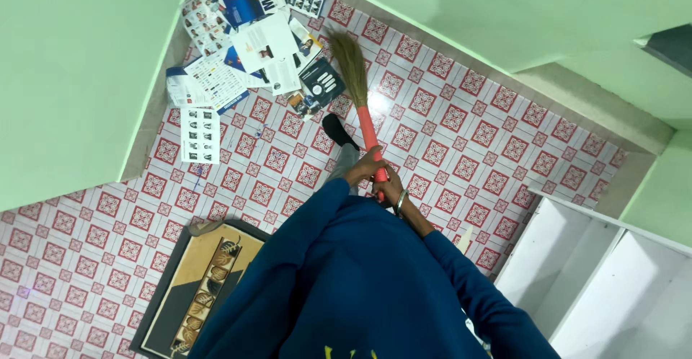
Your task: The person sweeps papers, booklets, and other debris across a tiled floor using a broom, gathering items into a pile near a rug and clearing the room.
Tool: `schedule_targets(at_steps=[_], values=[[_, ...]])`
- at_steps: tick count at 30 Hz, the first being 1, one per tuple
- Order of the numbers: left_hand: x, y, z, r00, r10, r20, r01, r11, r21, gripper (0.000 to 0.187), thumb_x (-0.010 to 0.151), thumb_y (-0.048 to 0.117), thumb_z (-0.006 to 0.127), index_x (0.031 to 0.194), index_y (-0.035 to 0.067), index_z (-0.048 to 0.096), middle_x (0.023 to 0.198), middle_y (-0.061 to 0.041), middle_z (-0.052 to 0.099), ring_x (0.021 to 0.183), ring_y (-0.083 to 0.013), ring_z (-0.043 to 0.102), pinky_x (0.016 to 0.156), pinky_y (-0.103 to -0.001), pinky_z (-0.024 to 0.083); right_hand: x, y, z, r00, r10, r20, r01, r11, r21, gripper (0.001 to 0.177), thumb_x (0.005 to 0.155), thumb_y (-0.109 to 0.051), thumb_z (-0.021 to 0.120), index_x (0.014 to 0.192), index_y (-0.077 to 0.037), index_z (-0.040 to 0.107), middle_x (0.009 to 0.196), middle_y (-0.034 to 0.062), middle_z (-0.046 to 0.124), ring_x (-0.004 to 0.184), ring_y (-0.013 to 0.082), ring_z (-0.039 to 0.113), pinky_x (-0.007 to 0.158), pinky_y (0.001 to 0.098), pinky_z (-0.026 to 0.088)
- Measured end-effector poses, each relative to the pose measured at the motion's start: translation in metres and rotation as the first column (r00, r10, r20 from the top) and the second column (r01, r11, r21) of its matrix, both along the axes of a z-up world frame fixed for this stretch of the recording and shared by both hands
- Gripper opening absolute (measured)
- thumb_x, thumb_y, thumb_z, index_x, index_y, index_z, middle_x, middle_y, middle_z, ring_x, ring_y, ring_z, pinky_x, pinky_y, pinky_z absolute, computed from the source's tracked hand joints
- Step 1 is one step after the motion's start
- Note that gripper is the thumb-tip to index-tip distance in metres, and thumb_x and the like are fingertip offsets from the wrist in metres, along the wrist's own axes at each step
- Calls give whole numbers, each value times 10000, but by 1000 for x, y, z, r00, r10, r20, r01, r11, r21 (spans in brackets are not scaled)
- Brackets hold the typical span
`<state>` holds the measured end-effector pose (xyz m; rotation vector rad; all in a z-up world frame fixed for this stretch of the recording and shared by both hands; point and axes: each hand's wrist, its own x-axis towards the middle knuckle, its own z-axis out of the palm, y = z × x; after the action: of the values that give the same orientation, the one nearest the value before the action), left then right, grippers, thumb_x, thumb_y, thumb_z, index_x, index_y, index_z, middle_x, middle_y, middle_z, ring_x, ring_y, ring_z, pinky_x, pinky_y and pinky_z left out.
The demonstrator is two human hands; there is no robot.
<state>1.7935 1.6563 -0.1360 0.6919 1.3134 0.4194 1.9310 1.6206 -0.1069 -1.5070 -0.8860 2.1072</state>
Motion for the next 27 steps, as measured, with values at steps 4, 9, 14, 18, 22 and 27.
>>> schedule_targets(at_steps=[4,9,14,18,22,27], values=[[-1,83,5,999,1,33,3,991,-134,696,898,208,664,1528,138,376,1271,-203,616,984,-337,691,676,-507,606,-10,82,13,997,-58,53,68,973,-222,898,704,68,623,1532,-102,321,733,128,628,496,187,574,409,313,464],[-21,129,-4,984,101,144,-88,992,-92,653,918,209,700,1502,102,427,1268,-213,625,1013,-324,686,738,-460,601,-18,144,29,995,92,38,-81,970,-230,867,717,86,620,1518,-70,325,735,126,632,517,195,608,418,302,476],[-39,179,-24,951,216,221,-222,975,5,617,935,213,727,1473,67,462,1258,-222,633,1045,-292,675,803,-398,594,-38,202,29,981,191,29,-180,957,-226,871,696,73,601,1510,-109,349,723,89,600,487,171,575,401,294,479],[-64,201,-23,913,325,246,-320,946,-58,574,933,231,705,1439,75,483,1212,-215,645,1009,-279,677,747,-386,600,-60,248,21,952,307,4,-302,937,-174,739,726,78,631,1428,40,404,767,116,613,500,196,581,403,315,478],[-90,231,-13,897,396,198,-372,916,-150,528,914,268,670,1382,126,470,1157,-165,618,940,-266,654,631,-414,591,-78,299,13,861,495,114,-478,865,-152,750,729,34,638,1444,-68,437,740,122,615,493,180,603,406,307,496],[-105,289,-16,766,533,360,-515,844,-152,463,955,282,668,1338,99,483,1119,-154,617,917,-239,650,627,-405,590,-98,382,0,823,566,50,-552,817,-165,744,681,54,626,1402,-47,475,745,130,617,473,190,577,390,312,472]])
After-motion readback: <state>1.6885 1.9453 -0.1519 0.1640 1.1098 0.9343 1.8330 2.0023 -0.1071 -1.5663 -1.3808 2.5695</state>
